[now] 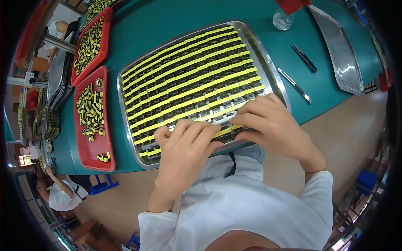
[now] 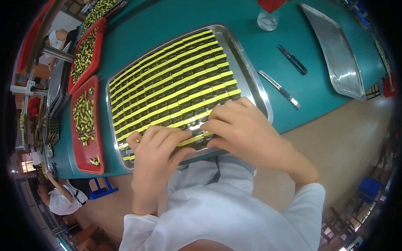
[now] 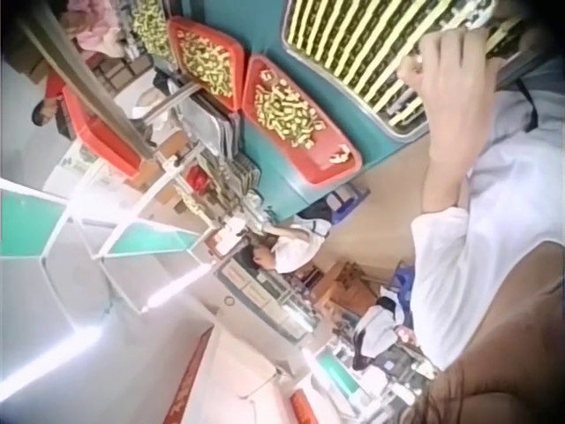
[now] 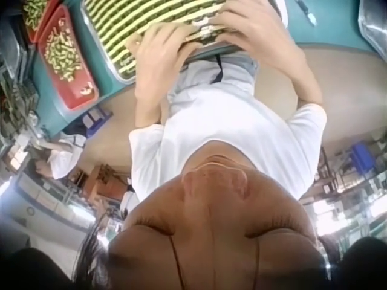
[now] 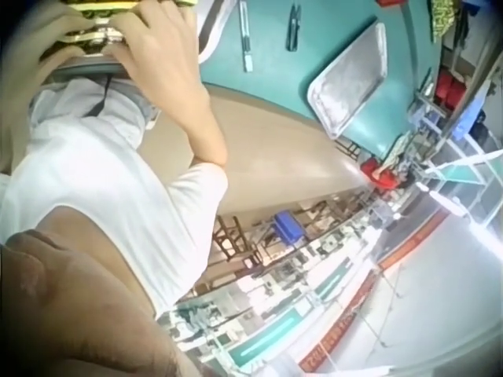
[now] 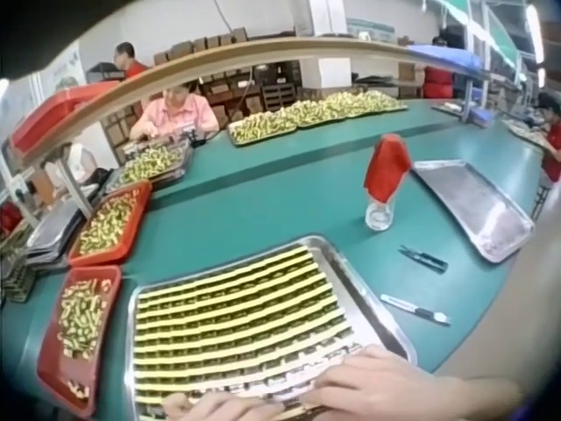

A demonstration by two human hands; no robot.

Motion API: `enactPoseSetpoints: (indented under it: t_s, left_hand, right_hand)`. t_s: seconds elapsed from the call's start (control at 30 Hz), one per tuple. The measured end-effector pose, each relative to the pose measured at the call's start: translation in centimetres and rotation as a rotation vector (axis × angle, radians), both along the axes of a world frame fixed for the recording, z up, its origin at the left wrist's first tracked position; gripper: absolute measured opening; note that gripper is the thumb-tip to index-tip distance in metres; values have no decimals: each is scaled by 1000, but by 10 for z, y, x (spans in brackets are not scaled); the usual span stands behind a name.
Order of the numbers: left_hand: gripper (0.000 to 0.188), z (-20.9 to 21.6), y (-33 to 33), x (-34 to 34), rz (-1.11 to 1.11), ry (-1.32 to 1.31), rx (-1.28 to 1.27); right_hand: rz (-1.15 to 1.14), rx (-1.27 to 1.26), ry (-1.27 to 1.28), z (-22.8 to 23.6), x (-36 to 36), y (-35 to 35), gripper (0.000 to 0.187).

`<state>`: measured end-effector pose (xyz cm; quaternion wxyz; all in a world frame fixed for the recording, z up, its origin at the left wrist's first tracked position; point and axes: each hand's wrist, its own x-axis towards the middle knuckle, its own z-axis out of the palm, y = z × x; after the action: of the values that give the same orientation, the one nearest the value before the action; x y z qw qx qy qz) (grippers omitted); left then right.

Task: The person sorts and arranges small yellow electronic components by hand, placing them into a metal grid plate from a tray.

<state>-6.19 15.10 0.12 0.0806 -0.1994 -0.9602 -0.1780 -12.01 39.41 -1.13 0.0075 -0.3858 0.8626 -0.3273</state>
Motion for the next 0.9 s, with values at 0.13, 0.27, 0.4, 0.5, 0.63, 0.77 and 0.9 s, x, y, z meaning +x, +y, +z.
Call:
enactPoseSetpoints:
  t_s: [0.13, 0.27, 0.4, 0.5, 0.63, 0.77, 0.9]
  left_hand:
    - [34, 3, -7, 2, 12, -4, -41]
    - [32, 8, -12, 2, 20, -14, -73]
    - [30, 0, -13, 4, 23, -8, -43]
    - [28, -2, -13, 7, 56, -26, -1]
    - [27, -3, -14, 8, 71, -35, 22]
    - [27, -5, -13, 8, 82, -43, 42]
    - [30, -3, -21, 10, 110, -27, 51]
  right_hand:
    - [-24, 7, -20, -1, 0, 4, 38]
    - [-10, 49, -10, -4, 0, 3, 34]
    - [-16, 45, -16, -2, -2, 3, 33]
    - [-17, 44, -17, -3, -1, 4, 33]
    - [-28, 42, -29, -2, -1, 5, 35]
    - [-54, 40, -52, 1, -1, 7, 39]
    - [-22, 57, -40, 4, -2, 1, 40]
